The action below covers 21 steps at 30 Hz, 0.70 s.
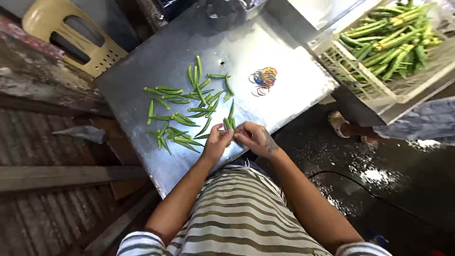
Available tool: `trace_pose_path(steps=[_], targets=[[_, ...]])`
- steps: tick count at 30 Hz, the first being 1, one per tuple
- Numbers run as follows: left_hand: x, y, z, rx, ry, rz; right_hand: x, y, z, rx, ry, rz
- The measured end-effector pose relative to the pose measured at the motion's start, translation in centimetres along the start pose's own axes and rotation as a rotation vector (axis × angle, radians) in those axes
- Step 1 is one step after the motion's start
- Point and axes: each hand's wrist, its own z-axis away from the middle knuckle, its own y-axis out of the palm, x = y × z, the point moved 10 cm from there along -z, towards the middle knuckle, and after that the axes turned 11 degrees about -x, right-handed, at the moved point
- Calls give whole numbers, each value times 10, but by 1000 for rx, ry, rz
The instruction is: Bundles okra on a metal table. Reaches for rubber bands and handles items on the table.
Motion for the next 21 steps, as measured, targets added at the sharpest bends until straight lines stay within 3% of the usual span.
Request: trace_pose_path(steps=[2, 3, 6, 9, 11, 14, 18, 21], targets=[[17, 6, -1, -74, -306, 419, 9, 3, 0, -27, -66, -19], [22, 3, -2, -125, -358, 495, 9, 1, -2, -84, -63, 18], [17, -23, -5, -199, -271, 512, 2, 5, -7, -183, -13, 286], [9, -57, -5, -204, -115, 509, -10, 37, -2, 47, 137, 651], [9, -74, -2, -164, -71, 564, -16, 48, 3, 70, 220, 782], [13, -91, 2, -116, -77, 638, -13, 55, 2, 35, 267, 880], [22, -99, 9, -71, -135, 663, -4, 65, -4, 126, 368, 941], [27, -102, 11, -68, -139, 675, 4, 61, -10, 34, 379, 874]])
